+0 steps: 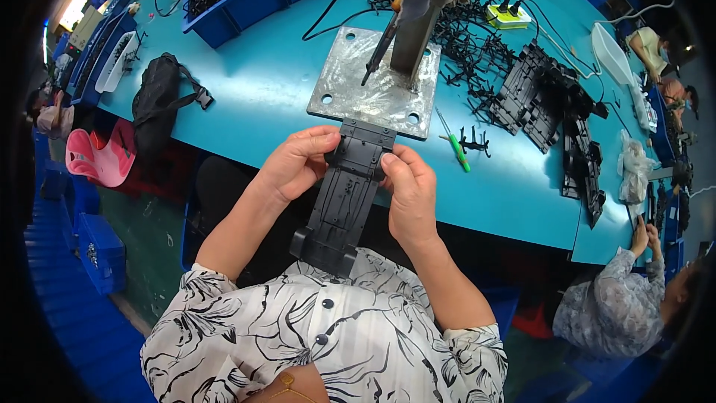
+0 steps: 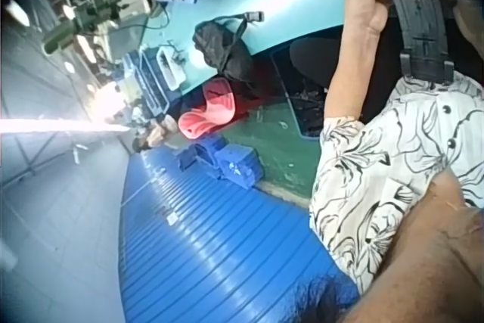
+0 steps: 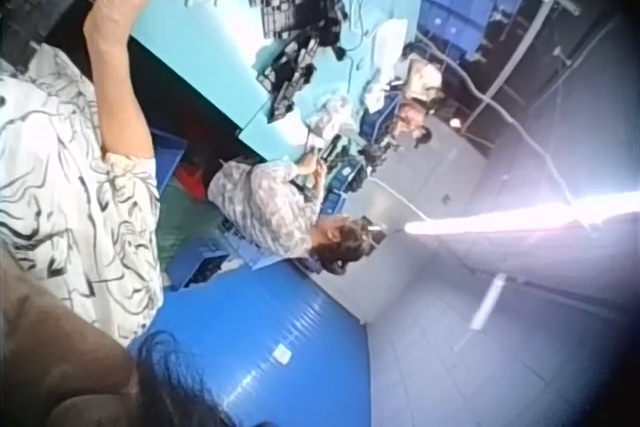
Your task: Assembling the plastic chassis and components of a toy truck in a factory setting.
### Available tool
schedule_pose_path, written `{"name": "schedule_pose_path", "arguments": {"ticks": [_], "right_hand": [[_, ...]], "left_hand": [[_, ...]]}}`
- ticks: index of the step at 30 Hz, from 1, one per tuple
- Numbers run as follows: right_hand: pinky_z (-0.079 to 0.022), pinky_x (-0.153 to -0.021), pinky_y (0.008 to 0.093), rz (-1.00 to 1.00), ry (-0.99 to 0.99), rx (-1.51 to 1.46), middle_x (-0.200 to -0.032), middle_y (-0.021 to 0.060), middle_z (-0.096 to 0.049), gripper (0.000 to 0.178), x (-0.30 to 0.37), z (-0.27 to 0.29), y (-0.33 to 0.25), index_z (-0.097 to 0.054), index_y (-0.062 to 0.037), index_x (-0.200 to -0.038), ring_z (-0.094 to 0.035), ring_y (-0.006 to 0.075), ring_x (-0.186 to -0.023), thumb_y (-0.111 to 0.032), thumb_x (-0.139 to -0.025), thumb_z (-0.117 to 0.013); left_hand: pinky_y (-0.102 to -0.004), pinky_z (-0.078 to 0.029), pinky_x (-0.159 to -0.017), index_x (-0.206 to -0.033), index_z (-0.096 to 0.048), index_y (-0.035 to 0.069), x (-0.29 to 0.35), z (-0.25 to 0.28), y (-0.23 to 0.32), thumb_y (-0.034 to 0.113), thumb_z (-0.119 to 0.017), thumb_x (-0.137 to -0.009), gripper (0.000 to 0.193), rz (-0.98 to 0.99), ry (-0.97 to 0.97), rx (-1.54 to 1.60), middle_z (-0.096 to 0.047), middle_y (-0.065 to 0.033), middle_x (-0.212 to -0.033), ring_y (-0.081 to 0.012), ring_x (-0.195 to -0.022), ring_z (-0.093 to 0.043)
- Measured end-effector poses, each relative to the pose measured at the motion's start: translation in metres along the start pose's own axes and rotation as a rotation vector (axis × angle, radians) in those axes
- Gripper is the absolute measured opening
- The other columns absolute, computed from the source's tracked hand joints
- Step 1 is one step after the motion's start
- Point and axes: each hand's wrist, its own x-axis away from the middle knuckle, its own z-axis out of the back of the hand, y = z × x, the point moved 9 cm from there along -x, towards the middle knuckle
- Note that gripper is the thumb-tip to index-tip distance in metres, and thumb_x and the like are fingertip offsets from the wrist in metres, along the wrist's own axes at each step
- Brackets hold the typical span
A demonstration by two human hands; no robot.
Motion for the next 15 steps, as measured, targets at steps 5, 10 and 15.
{"name": "schedule_pose_path", "arguments": {"ticks": [5, 10, 15], "right_hand": [[-0.043, -0.066, 0.0233, -0.024, 0.039, -0.008, -0.090, -0.0007, -0.062, 0.026, -0.016, 0.005, 0.003, -0.059, -0.0014, -0.106, -0.055, 0.0070, -0.078, -0.019, -0.089, -0.052], [-0.046, -0.068, 0.0258, -0.010, 0.054, -0.091, -0.089, -0.0003, -0.062, 0.017, -0.028, 0.006, 0.005, -0.058, -0.0063, -0.095, -0.057, 0.0088, -0.078, -0.021, -0.090, -0.051], [-0.047, -0.068, 0.0264, 0.021, 0.043, -0.109, -0.089, 0.0007, -0.063, 0.016, -0.034, 0.001, -0.004, -0.057, -0.0065, -0.093, -0.058, 0.0096, -0.077, -0.020, -0.091, -0.050]], "left_hand": [[-0.0264, -0.049, -0.067, -0.101, -0.063, 0.002, -0.015, -0.009, 0.014, 0.020, -0.067, -0.086, 0.023, -0.012, -0.060, 0.026, -0.065, -0.0024, -0.090, -0.0109, -0.078, -0.061], [-0.0262, -0.051, -0.067, -0.099, -0.063, 0.000, -0.028, -0.017, 0.029, 0.019, -0.067, -0.086, 0.024, -0.040, -0.105, 0.039, -0.066, -0.0041, -0.089, -0.0113, -0.076, -0.062], [-0.0280, -0.053, -0.070, -0.098, -0.063, -0.002, -0.036, -0.026, 0.041, 0.021, -0.068, -0.086, 0.026, -0.048, -0.129, 0.000, -0.066, -0.0073, -0.088, -0.0133, -0.076, -0.064]]}}
